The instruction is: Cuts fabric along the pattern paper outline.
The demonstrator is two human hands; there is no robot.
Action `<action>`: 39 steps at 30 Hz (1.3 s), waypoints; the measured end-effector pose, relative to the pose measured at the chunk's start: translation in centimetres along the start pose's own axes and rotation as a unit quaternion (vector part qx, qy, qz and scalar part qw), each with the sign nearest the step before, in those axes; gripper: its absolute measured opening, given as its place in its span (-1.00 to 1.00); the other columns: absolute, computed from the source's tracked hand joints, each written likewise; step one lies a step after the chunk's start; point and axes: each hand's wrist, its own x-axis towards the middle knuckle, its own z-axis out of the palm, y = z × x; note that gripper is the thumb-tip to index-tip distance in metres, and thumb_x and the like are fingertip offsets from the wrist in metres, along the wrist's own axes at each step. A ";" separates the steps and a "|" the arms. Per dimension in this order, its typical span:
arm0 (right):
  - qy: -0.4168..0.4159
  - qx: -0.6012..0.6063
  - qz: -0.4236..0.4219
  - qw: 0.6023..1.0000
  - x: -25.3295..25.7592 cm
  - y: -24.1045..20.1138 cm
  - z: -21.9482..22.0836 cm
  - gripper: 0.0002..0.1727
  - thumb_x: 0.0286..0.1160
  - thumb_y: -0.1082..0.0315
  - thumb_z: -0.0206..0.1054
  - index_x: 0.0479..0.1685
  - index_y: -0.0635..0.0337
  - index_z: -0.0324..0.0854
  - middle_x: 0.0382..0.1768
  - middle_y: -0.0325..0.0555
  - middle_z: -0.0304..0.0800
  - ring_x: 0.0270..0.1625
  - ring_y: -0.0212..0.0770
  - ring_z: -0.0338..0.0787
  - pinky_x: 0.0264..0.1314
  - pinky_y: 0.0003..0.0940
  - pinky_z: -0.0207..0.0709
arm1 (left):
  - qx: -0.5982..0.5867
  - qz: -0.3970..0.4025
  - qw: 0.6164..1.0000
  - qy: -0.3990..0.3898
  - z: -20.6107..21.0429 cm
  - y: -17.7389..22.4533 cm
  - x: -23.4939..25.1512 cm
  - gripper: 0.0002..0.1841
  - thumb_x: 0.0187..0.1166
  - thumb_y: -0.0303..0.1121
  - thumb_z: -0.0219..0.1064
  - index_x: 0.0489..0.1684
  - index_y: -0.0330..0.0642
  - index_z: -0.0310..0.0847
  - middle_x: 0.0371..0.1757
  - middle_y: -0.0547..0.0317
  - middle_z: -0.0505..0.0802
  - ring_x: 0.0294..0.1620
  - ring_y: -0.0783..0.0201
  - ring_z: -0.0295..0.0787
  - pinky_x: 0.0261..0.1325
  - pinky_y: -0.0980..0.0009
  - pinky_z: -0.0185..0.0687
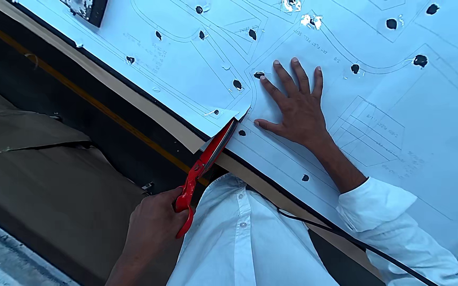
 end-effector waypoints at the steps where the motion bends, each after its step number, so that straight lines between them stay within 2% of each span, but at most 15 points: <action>1: 0.001 0.001 -0.001 1.000 0.0 0.0 0.0 0.07 0.27 -0.66 0.05 0.84 -0.33 0.22 0.91 -0.16 -0.03 0.93 0.22 -0.22 0.71 0.61 -0.58 | -0.007 0.003 1.000 -0.002 -0.1 -0.2 -0.1 -0.83 0.24 -0.42 0.60 -0.25 0.03 0.87 -0.56 0.24 0.77 -0.52 0.15 0.69 -0.44 -0.02 0.54; 6: 0.005 -0.003 -0.004 1.000 -0.1 0.1 0.2 0.07 0.27 -0.67 0.05 0.84 -0.33 0.22 0.91 -0.16 -0.04 0.93 0.22 -0.24 0.72 0.60 -0.58 | -0.116 0.024 0.993 -0.028 0.1 -0.8 0.1 -0.79 0.24 -0.39 0.55 -0.19 0.09 0.90 -0.46 0.37 0.87 -0.51 0.34 0.75 -0.40 0.14 0.66; 9: 0.017 -0.002 -0.005 1.000 0.0 0.2 0.3 0.07 0.25 -0.67 0.07 0.82 -0.32 0.26 0.90 -0.18 0.00 0.93 0.23 -0.20 0.71 0.62 -0.53 | -0.154 0.016 0.987 -0.038 -0.5 -0.6 0.1 -0.82 0.27 -0.46 0.59 -0.24 0.07 0.90 -0.43 0.34 0.90 -0.49 0.33 0.78 -0.37 0.16 0.67; 11: 0.025 -0.005 -0.003 1.000 0.3 0.0 -0.1 0.07 0.21 -0.67 0.13 0.75 -0.27 0.38 0.87 -0.13 0.11 0.91 0.29 -0.12 0.66 0.68 -0.48 | -0.158 0.010 0.987 -0.036 -1.3 -0.2 0.1 -0.83 0.30 -0.49 0.60 -0.26 0.03 0.90 -0.43 0.29 0.90 -0.45 0.28 0.80 -0.33 0.11 0.67; 14: 0.026 0.000 -0.022 0.999 1.4 -1.5 -1.3 -0.03 0.17 -0.53 0.36 0.51 -0.02 0.61 0.70 0.02 0.39 0.83 0.31 0.12 0.64 0.72 -0.40 | -0.158 -0.003 0.986 -0.050 -2.7 -0.2 0.2 -0.88 0.40 -0.47 0.58 -0.22 0.00 0.90 -0.38 0.20 0.92 -0.40 0.15 0.82 -0.29 -0.06 0.69; 16: 0.018 0.029 -0.059 0.998 2.2 -2.8 -2.0 -0.19 0.21 -0.33 0.51 0.37 0.04 0.68 0.50 0.02 0.60 0.66 0.22 0.43 0.66 0.64 -0.18 | -0.152 -0.009 0.986 -0.065 -3.4 -0.2 0.4 -0.91 0.43 -0.46 0.58 -0.26 -0.02 0.90 -0.36 0.18 0.92 -0.35 0.13 0.83 -0.23 -0.09 0.68; 18: 0.005 0.064 -0.102 0.993 2.8 -3.7 -2.1 -0.38 0.28 -0.10 0.58 0.28 0.08 0.73 0.28 0.02 0.75 0.45 0.16 0.64 0.62 0.45 0.10 | -0.154 -0.012 0.985 -0.072 -3.9 0.1 0.6 -0.95 0.45 -0.47 0.57 -0.30 -0.07 0.88 -0.38 0.14 0.91 -0.35 0.13 0.84 -0.22 -0.06 0.69; 20: 0.011 0.098 -0.158 0.983 3.3 -3.9 -1.5 -0.64 0.35 0.16 0.56 0.06 0.16 0.81 0.04 0.07 0.85 0.23 0.19 0.76 0.35 0.26 0.44 | -0.164 -0.017 0.983 -0.074 -4.1 0.3 0.8 -0.98 0.47 -0.45 0.57 -0.31 -0.10 0.88 -0.40 0.12 0.91 -0.37 0.14 0.84 -0.24 -0.01 0.69; 21: 0.015 0.110 -0.179 0.977 3.5 -3.8 -1.3 -0.75 0.38 0.27 0.52 -0.05 0.20 0.83 -0.05 0.09 0.86 0.14 0.20 0.78 0.19 0.19 0.53 | -0.172 -0.018 0.982 -0.075 -4.1 0.3 1.0 -0.97 0.49 -0.45 0.56 -0.32 -0.12 0.87 -0.39 0.10 0.91 -0.35 0.13 0.84 -0.22 -0.01 0.68; 22: 0.016 0.119 -0.191 0.974 3.7 -3.7 -1.3 -0.82 0.41 0.34 0.47 -0.13 0.23 0.84 -0.09 0.10 0.87 0.09 0.20 0.79 0.12 0.17 0.56 | -0.179 -0.017 0.980 -0.082 -4.0 0.2 1.3 -0.97 0.50 -0.43 0.55 -0.33 -0.13 0.86 -0.37 0.10 0.92 -0.33 0.13 0.84 -0.19 -0.01 0.68; 25: 0.010 0.125 -0.187 0.974 3.9 -3.7 -1.4 -0.82 0.49 0.33 0.40 -0.21 0.28 0.84 -0.12 0.11 0.88 0.04 0.19 0.83 0.03 0.19 0.57 | -0.224 0.005 0.971 -0.086 -3.1 -0.7 1.5 -0.96 0.51 -0.46 0.53 -0.34 -0.16 0.87 -0.40 0.08 0.91 -0.45 0.18 0.78 -0.31 0.09 0.64; 29: -0.023 0.159 -0.146 0.976 5.2 -3.3 -2.1 -0.78 0.49 0.30 0.42 -0.19 0.32 0.83 -0.18 0.14 0.89 -0.07 0.12 0.86 0.06 0.16 0.62 | -0.259 0.023 0.962 -0.081 -1.7 -1.6 1.5 -0.97 0.51 -0.49 0.52 -0.30 -0.16 0.88 -0.42 0.08 0.91 -0.48 0.18 0.78 -0.37 0.13 0.62; 32: -0.062 0.192 -0.105 0.974 5.7 -3.0 -2.5 -0.75 0.52 0.26 0.44 -0.16 0.32 0.83 -0.17 0.12 0.90 -0.06 0.05 0.87 0.11 0.11 0.63 | -0.256 0.043 0.961 -0.092 -0.4 -2.5 2.2 -0.97 0.50 -0.48 0.53 -0.33 -0.17 0.86 -0.41 0.06 0.90 -0.40 0.12 0.81 -0.28 0.02 0.66; 34: -0.083 0.199 -0.085 0.973 6.1 -2.9 -2.8 -0.75 0.53 0.25 0.44 -0.16 0.31 0.83 -0.18 0.09 0.90 -0.08 -0.03 0.86 0.10 0.04 0.63 | -0.251 0.070 0.959 -0.114 0.1 -3.1 3.0 -0.93 0.50 -0.42 0.53 -0.36 -0.16 0.83 -0.38 0.08 0.91 -0.31 0.10 0.84 -0.16 -0.04 0.68; 39: -0.142 0.223 -0.029 0.964 6.6 -2.9 -4.0 -0.78 0.52 0.29 0.47 -0.13 0.31 0.81 -0.25 -0.05 0.86 -0.24 -0.34 0.77 -0.01 -0.28 0.64 | -0.204 0.115 0.963 -0.131 1.0 -2.8 4.3 -0.84 0.50 -0.27 0.55 -0.32 -0.16 0.79 -0.42 0.04 0.80 -0.31 0.03 0.74 -0.18 -0.11 0.58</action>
